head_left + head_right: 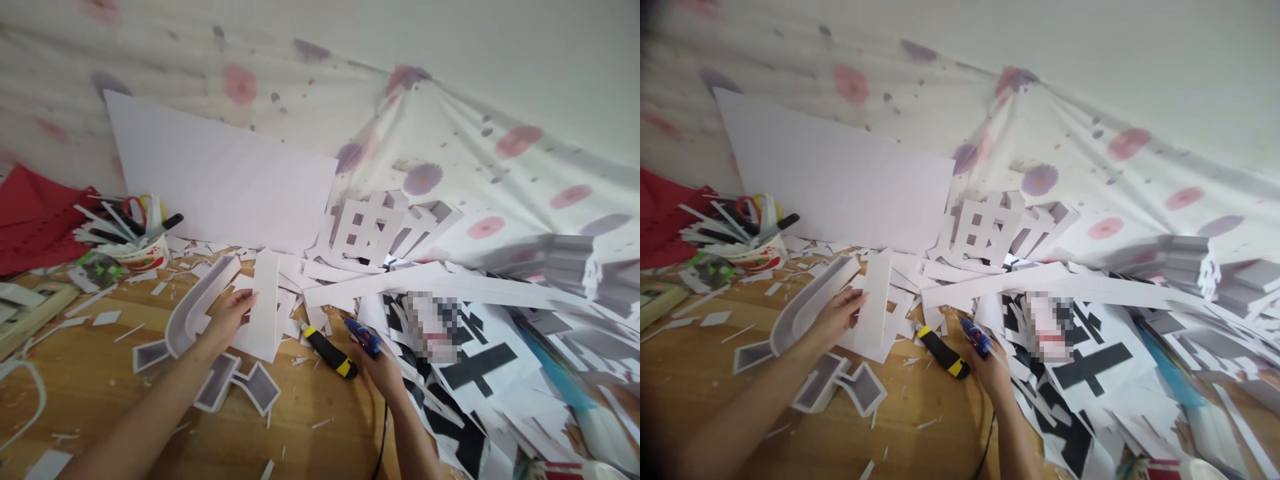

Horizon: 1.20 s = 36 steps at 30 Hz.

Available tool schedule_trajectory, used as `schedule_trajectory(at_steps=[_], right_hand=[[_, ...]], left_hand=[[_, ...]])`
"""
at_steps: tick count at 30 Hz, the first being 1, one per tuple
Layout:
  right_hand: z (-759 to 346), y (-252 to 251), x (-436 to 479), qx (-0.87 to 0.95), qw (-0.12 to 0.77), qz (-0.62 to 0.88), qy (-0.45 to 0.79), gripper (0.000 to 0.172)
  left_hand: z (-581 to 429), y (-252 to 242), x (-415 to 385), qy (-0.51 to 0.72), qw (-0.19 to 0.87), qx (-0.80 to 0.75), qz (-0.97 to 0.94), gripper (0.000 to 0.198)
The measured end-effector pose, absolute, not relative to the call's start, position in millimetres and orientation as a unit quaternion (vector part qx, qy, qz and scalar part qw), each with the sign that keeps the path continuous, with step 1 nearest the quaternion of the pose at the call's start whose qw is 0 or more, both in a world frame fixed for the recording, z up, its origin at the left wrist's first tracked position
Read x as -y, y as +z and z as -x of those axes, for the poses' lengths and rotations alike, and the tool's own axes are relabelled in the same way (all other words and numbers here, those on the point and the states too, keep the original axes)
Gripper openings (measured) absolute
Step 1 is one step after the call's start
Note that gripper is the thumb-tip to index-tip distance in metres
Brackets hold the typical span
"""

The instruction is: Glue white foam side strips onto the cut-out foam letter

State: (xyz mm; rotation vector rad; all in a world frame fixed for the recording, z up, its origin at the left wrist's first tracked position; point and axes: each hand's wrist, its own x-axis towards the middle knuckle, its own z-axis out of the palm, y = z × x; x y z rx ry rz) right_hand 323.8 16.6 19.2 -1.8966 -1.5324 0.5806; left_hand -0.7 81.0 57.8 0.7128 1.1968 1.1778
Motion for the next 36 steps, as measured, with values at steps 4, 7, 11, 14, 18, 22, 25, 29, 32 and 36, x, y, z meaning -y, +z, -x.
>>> schedule_trajectory(at_steps=[4, 7, 11, 14, 18, 22, 25, 29, 32, 36], right_hand=[[-300.7, 35.1, -18.4, 0.541, 0.376, 0.657, 0.366, 0.036], [-274.3, 48.4, -15.8, 0.567, 0.355, 0.556, 0.494, 0.038], [-242.8, 55.4, -12.2, 0.604, 0.305, 0.482, 0.557, 0.042], [-229.8, 52.9, -12.2, 0.599, 0.301, 0.462, 0.580, 0.046], [-223.0, 53.7, -13.2, 0.584, 0.317, 0.460, 0.589, 0.050], [-220.4, 61.2, -13.2, 0.593, 0.304, 0.449, 0.595, 0.045], [-219.2, 65.2, -13.2, 0.596, 0.298, 0.440, 0.602, 0.042], [-218.4, 65.7, -13.3, 0.600, 0.295, 0.433, 0.605, 0.042], [-218.9, 61.9, -13.5, 0.598, 0.297, 0.440, 0.600, 0.043], [-220.7, 55.2, -14.4, 0.590, 0.303, 0.463, 0.588, 0.045]], left_hand=[[1.4, 44.1, -84.6, 0.519, 0.643, -0.501, -0.258, 0.042], [1.0, 39.5, -85.4, 0.524, 0.664, -0.481, -0.230, 0.035], [2.4, 41.2, -83.6, 0.511, 0.685, -0.477, -0.205, 0.021], [4.4, 43.0, -82.1, 0.504, 0.690, -0.482, -0.193, 0.016], [4.8, 43.8, -82.1, 0.494, 0.685, -0.493, -0.209, 0.015], [3.4, 44.6, -82.5, 0.482, 0.666, -0.514, -0.245, 0.021], [3.2, 45.4, -81.9, 0.482, 0.668, -0.512, -0.243, 0.022], [3.6, 45.7, -81.3, 0.482, 0.668, -0.512, -0.244, 0.022], [3.5, 45.7, -81.0, 0.483, 0.667, -0.513, -0.244, 0.022], [2.6, 47.1, -79.8, 0.477, 0.676, -0.508, -0.241, 0.019]])
